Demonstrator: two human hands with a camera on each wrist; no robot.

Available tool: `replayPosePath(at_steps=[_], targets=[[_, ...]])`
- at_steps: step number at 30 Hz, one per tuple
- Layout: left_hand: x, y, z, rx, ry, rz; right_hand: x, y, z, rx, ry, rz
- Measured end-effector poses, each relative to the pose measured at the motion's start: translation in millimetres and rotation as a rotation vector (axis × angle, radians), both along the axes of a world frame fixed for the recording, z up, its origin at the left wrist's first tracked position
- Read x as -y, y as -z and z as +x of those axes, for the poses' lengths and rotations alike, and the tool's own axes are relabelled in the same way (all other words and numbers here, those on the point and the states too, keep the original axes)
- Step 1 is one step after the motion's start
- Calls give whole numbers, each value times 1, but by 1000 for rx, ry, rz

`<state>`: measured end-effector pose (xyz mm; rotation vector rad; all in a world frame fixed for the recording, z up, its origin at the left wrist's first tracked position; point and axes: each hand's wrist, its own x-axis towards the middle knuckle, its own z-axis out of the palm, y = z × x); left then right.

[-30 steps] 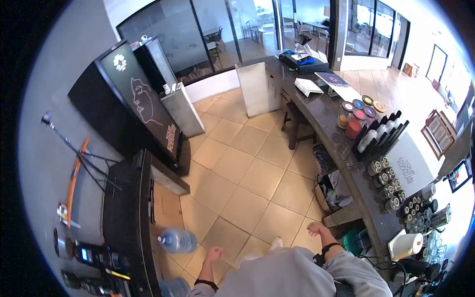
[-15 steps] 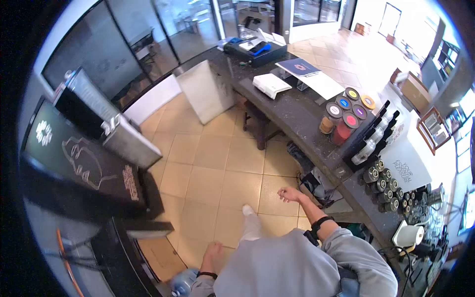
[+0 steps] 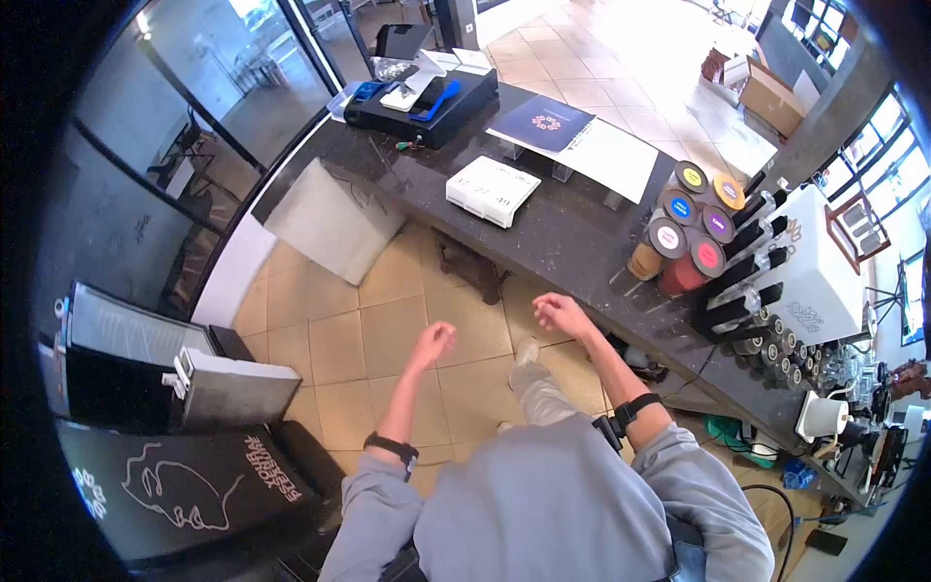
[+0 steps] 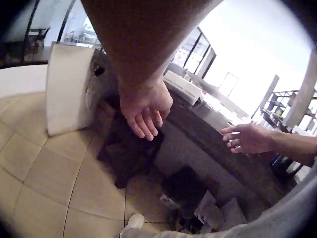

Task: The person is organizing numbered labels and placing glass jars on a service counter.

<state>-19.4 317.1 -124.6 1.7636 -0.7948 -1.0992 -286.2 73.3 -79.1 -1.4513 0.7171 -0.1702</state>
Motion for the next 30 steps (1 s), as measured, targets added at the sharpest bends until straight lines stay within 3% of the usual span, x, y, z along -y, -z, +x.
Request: replayPosePath(at_steps=[3, 7, 9, 12, 14, 17, 23, 30], targets=[[72, -41, 33, 137, 11, -71, 40, -16, 51, 68, 190, 113], [145, -98, 59, 365, 38, -104, 93, 4, 118, 117, 376, 72], [182, -108, 79, 747, 169, -310, 119, 6, 150, 15, 479, 29], [220, -137, 83, 838, 294, -343, 134, -1, 178, 50, 569, 198], [243, -136, 86, 816, 334, -311, 142, -3, 190, 44, 597, 253], [270, -137, 96, 857, 447, -312, 146, -3, 199, 207, 697, 531], [305, -129, 119, 810, 722, -307, 142, -8, 214, 168, 791, 523], [326, -136, 128, 712, 784, -334, 130, -33, 211, 88, 870, 511]])
